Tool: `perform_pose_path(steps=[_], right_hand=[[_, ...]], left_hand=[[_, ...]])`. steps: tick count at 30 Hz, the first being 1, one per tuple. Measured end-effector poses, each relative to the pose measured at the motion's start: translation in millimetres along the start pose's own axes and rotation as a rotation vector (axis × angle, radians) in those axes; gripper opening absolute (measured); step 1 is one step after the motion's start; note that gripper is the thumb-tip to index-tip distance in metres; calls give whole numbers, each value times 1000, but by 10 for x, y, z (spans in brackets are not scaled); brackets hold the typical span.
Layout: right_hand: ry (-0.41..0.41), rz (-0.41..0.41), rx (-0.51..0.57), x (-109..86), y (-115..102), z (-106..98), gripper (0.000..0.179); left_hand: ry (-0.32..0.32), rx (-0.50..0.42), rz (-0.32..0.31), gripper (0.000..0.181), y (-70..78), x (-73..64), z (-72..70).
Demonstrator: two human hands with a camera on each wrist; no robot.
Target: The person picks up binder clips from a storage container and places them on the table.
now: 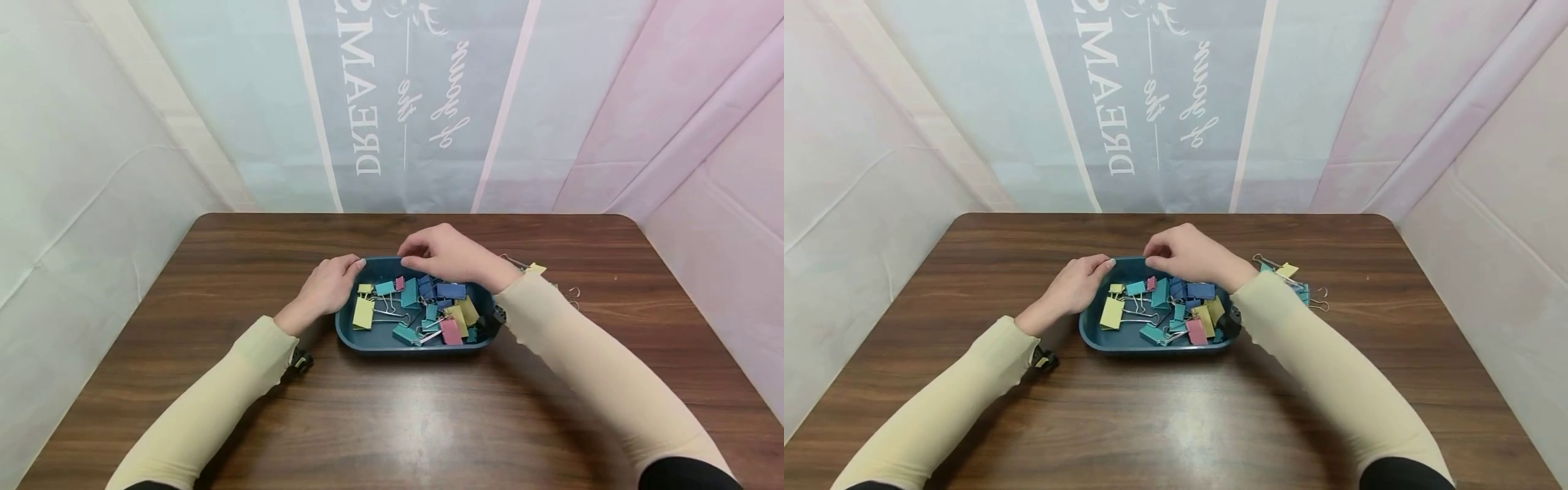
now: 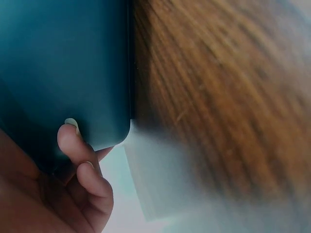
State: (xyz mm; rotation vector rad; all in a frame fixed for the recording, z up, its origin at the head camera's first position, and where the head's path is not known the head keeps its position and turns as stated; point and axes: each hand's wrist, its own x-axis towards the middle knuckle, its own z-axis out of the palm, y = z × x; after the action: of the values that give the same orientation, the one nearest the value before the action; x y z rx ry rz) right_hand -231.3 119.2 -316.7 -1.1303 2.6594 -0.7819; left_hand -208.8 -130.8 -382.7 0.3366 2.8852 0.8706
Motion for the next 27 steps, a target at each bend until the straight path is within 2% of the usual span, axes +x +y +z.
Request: perform_pose_path(steps=[5,9,17,20,24,27], right_hand=[[-67,-27,-6,121,-43,141,22],[-127,-15,-5,180,-86,231,27],[-244,34,-102,281,-189,424,47],[-272,24,-145,332,-226,507,51],[-302,-12,-191,387,-253,620,49],[-288,-44,-211,408,-243,701,41]], left_hand=[[-10,4,-9,41,-17,9,4],[-6,18,1,40,-18,16,9],[-18,19,10,37,-12,13,-1],[-21,21,12,36,-17,11,-10],[-25,16,18,35,-22,14,-11],[-24,11,25,35,-15,14,-7]])
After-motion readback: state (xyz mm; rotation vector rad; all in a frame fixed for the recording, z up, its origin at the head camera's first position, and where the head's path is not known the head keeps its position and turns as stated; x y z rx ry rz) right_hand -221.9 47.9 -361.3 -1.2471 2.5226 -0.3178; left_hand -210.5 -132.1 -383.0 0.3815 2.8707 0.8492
